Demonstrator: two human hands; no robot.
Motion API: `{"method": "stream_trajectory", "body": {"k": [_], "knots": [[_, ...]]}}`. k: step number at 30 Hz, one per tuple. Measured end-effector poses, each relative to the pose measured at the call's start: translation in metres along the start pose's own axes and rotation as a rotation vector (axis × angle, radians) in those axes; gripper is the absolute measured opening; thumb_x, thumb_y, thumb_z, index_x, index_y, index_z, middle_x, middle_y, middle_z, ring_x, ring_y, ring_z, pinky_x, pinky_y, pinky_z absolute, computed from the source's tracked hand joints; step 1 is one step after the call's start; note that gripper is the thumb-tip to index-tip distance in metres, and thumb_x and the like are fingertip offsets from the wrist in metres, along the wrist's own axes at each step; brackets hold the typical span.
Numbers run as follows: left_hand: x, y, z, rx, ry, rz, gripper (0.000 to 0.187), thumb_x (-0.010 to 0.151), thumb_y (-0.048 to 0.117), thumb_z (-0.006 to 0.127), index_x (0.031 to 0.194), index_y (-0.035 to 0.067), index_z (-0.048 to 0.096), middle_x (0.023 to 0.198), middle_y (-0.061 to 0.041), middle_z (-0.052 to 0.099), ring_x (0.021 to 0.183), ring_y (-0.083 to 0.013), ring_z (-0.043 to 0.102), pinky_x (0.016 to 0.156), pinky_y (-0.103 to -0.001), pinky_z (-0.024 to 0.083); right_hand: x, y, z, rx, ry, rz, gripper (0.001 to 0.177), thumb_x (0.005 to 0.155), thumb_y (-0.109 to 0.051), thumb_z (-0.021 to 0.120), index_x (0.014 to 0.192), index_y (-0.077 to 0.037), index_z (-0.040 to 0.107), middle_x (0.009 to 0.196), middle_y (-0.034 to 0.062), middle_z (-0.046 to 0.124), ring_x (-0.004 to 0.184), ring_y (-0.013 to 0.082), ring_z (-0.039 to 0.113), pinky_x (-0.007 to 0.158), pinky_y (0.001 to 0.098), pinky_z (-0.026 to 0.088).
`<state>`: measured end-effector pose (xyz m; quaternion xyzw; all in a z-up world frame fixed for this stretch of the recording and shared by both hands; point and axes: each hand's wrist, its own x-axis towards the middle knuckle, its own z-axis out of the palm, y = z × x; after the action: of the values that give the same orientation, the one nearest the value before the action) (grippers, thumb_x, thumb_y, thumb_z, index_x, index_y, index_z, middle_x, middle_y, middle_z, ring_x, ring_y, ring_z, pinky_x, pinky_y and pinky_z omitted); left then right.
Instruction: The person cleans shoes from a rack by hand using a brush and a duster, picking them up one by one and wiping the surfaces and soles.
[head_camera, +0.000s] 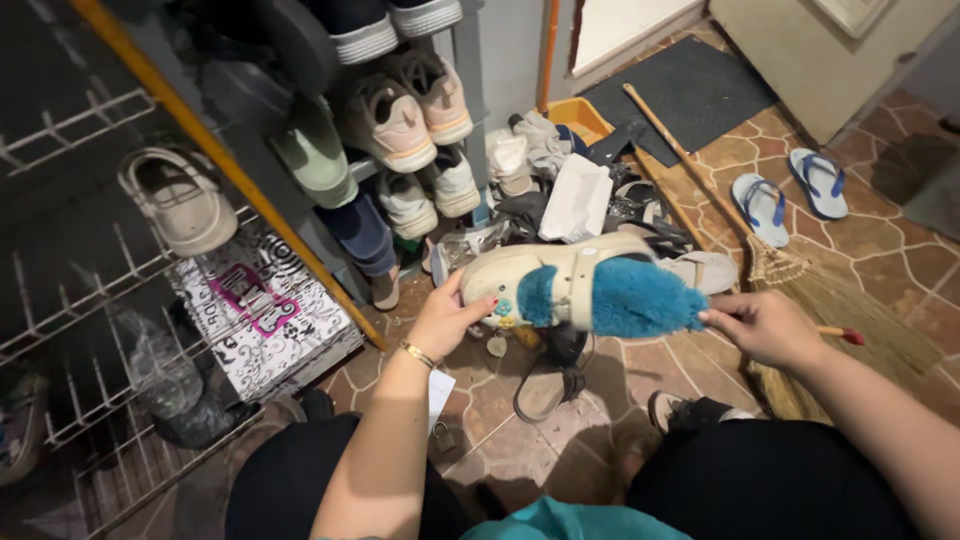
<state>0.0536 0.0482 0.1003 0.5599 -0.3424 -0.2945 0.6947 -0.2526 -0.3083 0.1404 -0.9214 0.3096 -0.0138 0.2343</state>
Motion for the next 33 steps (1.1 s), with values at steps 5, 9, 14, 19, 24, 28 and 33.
{"method": "stream_trajectory", "body": {"k": [5,9,14,19,24,28,33], "knots": [[-0.001,0.007,-0.014,0.153,0.235,-0.180,0.058,0.087,0.016,0.078,0.140,0.005,0.057,0.113,-0.007,0.073,0.087,-0.0110,0.068,0.062,-0.027,0.053,-0.003,0.045,-0.020,-0.162,-0.021,0.288,0.047,0.090,-0.059,0.066,0.121,-0.027,0.080,0.094,0.0102,0.079,0.081,0.0249,0.074,0.075,0.0407,0.059],[0.001,0.012,-0.025,0.119,0.358,-0.217,0.056,0.088,0.022,0.076,0.139,0.009,0.057,0.107,-0.006,0.074,0.077,-0.0104,0.071,0.056,-0.023,0.058,-0.018,0.061,-0.044,-0.385,-0.054,0.642,0.054,0.096,-0.071,0.055,0.134,-0.038,0.075,0.117,0.0136,0.078,0.106,0.0282,0.074,0.085,0.0451,0.061],[0.007,0.012,-0.020,0.134,0.438,-0.169,0.053,0.090,0.022,0.076,0.137,0.007,0.059,0.107,-0.007,0.074,0.076,-0.0139,0.072,0.051,-0.025,0.054,-0.019,0.044,-0.051,-0.497,-0.071,0.653,0.053,0.098,-0.070,0.049,0.133,-0.039,0.074,0.120,0.0050,0.078,0.107,0.0257,0.074,0.085,0.0434,0.061],[0.004,0.016,-0.010,0.151,0.405,-0.152,0.057,0.088,0.022,0.076,0.141,0.011,0.056,0.113,-0.004,0.073,0.082,-0.0098,0.072,0.055,-0.024,0.058,-0.027,0.016,-0.060,-0.515,-0.076,0.543,0.052,0.095,-0.070,0.052,0.129,-0.040,0.077,0.124,0.0038,0.078,0.111,0.0268,0.075,0.089,0.0442,0.061],[0.001,0.014,-0.012,0.155,0.396,-0.175,0.065,0.087,0.020,0.077,0.147,0.014,0.053,0.112,-0.007,0.074,0.078,-0.0145,0.071,0.054,-0.024,0.056,-0.036,-0.010,-0.080,-0.503,-0.031,0.450,0.058,0.089,-0.076,0.056,0.126,-0.038,0.080,0.101,0.0057,0.085,0.098,0.0238,0.080,0.086,0.0431,0.064],[0.004,0.013,-0.017,0.112,0.357,-0.162,0.069,0.087,0.017,0.076,0.150,0.013,0.048,0.119,-0.006,0.072,0.087,-0.0128,0.072,0.059,-0.026,0.059,-0.033,-0.022,-0.078,-0.522,-0.059,0.411,0.056,0.087,-0.075,0.056,0.123,-0.040,0.080,0.093,0.0028,0.082,0.092,0.0203,0.077,0.083,0.0413,0.066],[0.001,0.009,-0.021,0.053,0.169,-0.005,0.076,0.091,0.014,0.075,0.157,0.009,0.038,0.134,-0.006,0.065,0.111,-0.0112,0.064,0.089,-0.027,0.057,-0.014,-0.020,-0.068,-0.414,-0.108,0.270,0.046,0.084,-0.069,0.065,0.114,-0.039,0.083,0.095,0.0014,0.085,0.092,0.0199,0.079,0.086,0.0399,0.062]]}}
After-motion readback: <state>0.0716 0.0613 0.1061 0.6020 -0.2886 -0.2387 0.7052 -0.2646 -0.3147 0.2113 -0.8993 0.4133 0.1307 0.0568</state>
